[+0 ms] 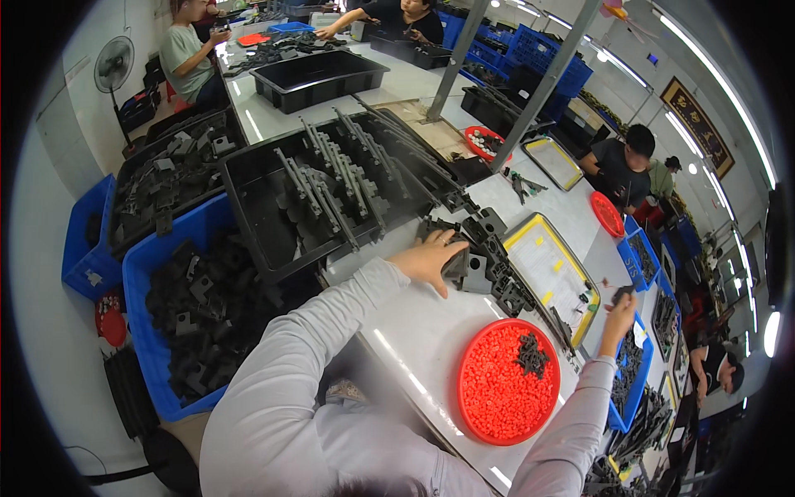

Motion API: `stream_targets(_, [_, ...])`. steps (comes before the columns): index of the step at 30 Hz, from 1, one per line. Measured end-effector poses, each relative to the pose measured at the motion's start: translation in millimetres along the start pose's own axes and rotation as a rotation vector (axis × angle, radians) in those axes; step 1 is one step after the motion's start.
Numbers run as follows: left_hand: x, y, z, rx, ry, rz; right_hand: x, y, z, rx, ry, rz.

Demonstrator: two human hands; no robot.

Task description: The person assembles small electronic components by hand, inserting a fan motor, wires, and connectors into a plastic housing unit and securing them with small screws.

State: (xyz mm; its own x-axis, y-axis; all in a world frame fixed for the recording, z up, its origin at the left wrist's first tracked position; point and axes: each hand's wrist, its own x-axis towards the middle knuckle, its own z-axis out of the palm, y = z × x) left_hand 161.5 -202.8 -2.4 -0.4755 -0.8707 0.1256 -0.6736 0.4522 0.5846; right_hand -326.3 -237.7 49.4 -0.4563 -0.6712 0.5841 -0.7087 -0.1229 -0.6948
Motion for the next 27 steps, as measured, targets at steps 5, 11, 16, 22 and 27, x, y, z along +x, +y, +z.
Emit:
stream_targets(5, [-4, -27, 28, 0.004, 0.201, 0.207, 24, -49, -42, 0.087, 0.004, -0.007])
stream_targets(11, [-24, 21, -2, 0.034, 0.364, 0.144, 15, -52, -78, 0.0, -0.106, -0.174])
stream_targets(16, [-42, 43, -1, -0.465, 0.509, 0.133, -42, -158, -84, 0.286, -0.014, -0.166])
stream_targets(22, [-59, 118, 2, -1.247, 0.155, 0.224, -99, -203, -104, 0.661, -0.222, -0.124])
stream_targets(27, [-65, 149, 8, -1.318, 0.016, 0.233, -146, -216, -113, 0.769, -0.355, -0.002])
